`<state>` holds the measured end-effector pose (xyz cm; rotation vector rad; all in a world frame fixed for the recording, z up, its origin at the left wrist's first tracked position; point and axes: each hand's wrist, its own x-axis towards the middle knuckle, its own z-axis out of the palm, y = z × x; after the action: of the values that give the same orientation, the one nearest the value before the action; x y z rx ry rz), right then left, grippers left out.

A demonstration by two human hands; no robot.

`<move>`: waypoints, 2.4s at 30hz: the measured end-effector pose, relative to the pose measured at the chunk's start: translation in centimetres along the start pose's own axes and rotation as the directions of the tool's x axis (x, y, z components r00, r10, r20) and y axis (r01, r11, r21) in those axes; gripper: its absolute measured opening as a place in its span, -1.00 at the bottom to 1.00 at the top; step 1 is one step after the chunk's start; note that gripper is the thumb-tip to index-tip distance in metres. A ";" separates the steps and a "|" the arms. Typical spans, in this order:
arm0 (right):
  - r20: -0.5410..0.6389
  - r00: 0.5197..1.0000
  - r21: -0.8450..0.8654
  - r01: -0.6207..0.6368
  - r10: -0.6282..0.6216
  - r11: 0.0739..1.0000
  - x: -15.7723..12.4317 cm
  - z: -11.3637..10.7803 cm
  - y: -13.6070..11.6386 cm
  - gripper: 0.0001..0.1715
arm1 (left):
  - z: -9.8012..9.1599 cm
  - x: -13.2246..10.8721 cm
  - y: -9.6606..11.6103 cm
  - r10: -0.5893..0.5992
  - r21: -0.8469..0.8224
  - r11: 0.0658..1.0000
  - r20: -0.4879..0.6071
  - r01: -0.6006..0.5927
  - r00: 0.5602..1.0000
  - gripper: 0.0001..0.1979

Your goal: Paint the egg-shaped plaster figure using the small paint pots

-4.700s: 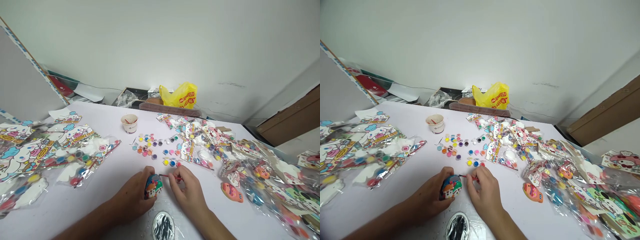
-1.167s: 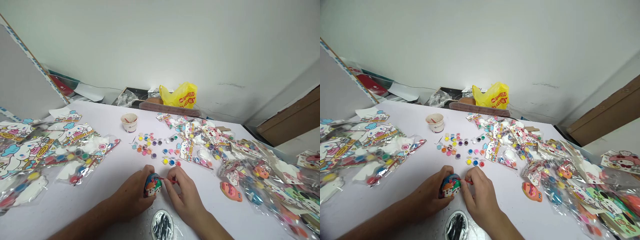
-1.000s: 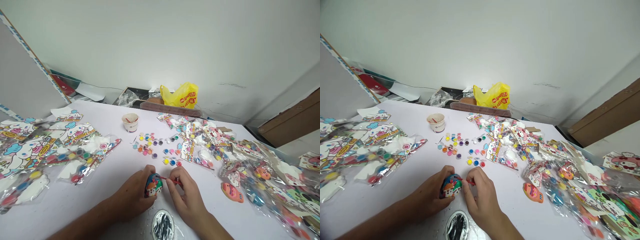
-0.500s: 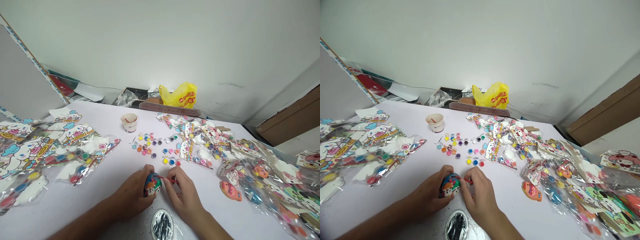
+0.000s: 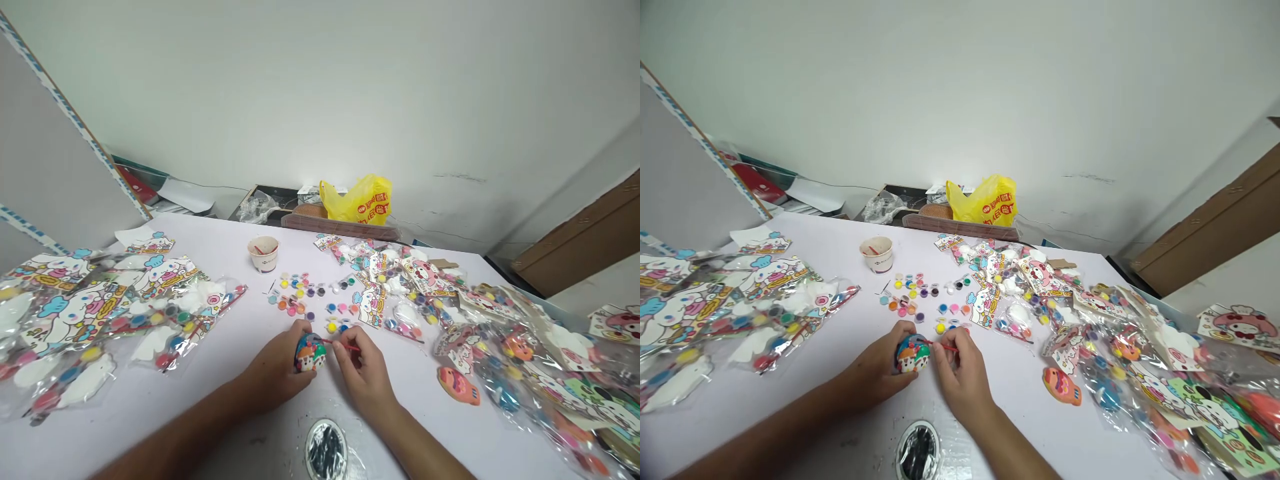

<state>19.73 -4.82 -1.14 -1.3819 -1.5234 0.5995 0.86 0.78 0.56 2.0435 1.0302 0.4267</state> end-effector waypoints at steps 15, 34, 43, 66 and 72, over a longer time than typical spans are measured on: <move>0.036 0.998 -0.008 0.045 -0.044 0.999 3.8 1.5 0.4 -0.75 | -1.7 2.5 -1.8 0.021 0.014 1.000 -0.045 -0.021 0.999 -0.52; 0.034 0.987 -0.199 0.160 -0.157 0.967 3.6 1.3 0.2 -0.78 | -1.5 2.3 -1.7 0.085 0.014 0.996 -0.062 -0.085 0.994 -0.57; 0.024 0.986 -0.181 0.165 -0.164 0.969 3.5 1.2 0.1 -0.79 | -1.6 2.2 -1.7 0.071 0.027 0.997 -0.064 -0.069 0.995 -0.51; -0.006 0.994 -0.221 0.102 -0.106 0.970 3.1 0.9 0.4 -0.77 | -1.4 2.1 -1.9 0.093 0.050 0.995 -0.061 -0.090 0.994 -0.53; 0.005 0.986 -0.159 0.167 -0.169 0.973 3.1 1.0 0.1 -0.79 | -1.5 2.1 -1.8 0.108 0.054 0.993 -0.062 -0.105 0.992 -0.57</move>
<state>19.21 -1.58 -0.68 -1.3541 -1.6912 0.3740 0.38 3.81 0.00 2.1491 0.9822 0.5306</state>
